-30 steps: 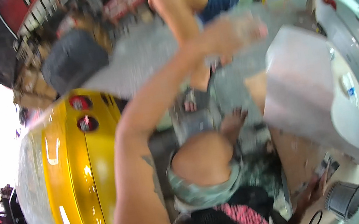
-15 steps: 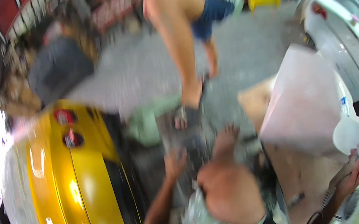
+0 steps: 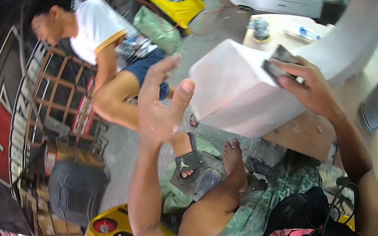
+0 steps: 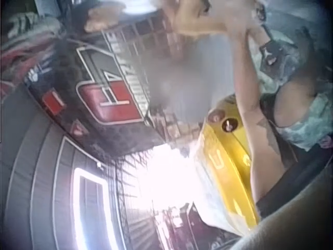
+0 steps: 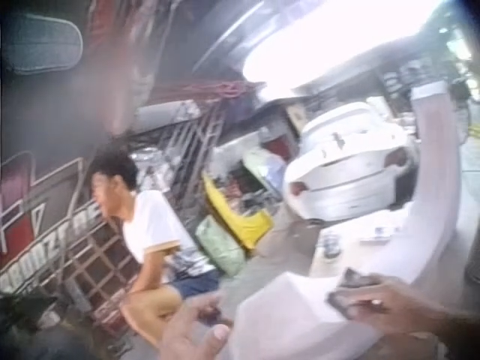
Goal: Using a sanding block and sandpaper to smooth the surface of a white automotive aerodynamic body part.
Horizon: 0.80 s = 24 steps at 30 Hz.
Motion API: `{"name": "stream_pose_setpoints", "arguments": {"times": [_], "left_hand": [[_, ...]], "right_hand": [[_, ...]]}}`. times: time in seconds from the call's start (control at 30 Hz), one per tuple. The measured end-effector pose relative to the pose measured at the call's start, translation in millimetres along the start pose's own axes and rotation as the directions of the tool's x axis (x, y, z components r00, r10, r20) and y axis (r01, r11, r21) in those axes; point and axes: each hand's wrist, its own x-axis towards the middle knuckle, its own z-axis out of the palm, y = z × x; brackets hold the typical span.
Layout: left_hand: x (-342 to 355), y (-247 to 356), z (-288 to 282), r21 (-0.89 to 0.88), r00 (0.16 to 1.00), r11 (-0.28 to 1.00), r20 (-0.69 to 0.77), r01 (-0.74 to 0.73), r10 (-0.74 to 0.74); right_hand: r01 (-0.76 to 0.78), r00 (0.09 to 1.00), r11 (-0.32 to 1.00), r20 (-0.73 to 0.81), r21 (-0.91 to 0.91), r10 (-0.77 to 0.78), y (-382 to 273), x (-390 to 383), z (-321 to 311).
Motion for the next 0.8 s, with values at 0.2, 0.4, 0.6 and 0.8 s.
{"name": "stream_pose_setpoints", "arguments": {"times": [0.2,0.4,0.6,0.8], "left_hand": [[40.1,-1.4,36.6,0.279,0.834,0.955,0.547,-0.102,-0.071],[38.1,1.9,57.4,0.276,0.889,0.958,0.454,-0.082,-0.055],[5.3,28.8,61.6,0.316,0.917,0.941,0.398,-0.126,-0.011],[-20.8,54.2,59.9,0.376,0.931,0.894,0.349,-0.244,0.108]], "right_hand": [[-0.214,0.967,0.954,0.091,-0.211,0.237,17.6,-20.1,-20.7],[-0.434,0.879,0.66,-0.128,-0.613,0.459,-2.9,0.3,-21.6],[0.029,0.998,0.994,-0.051,-0.107,-0.035,-29.7,14.0,16.5],[-0.362,0.927,0.889,-0.21,-0.28,0.311,-29.7,2.0,11.0]]}}
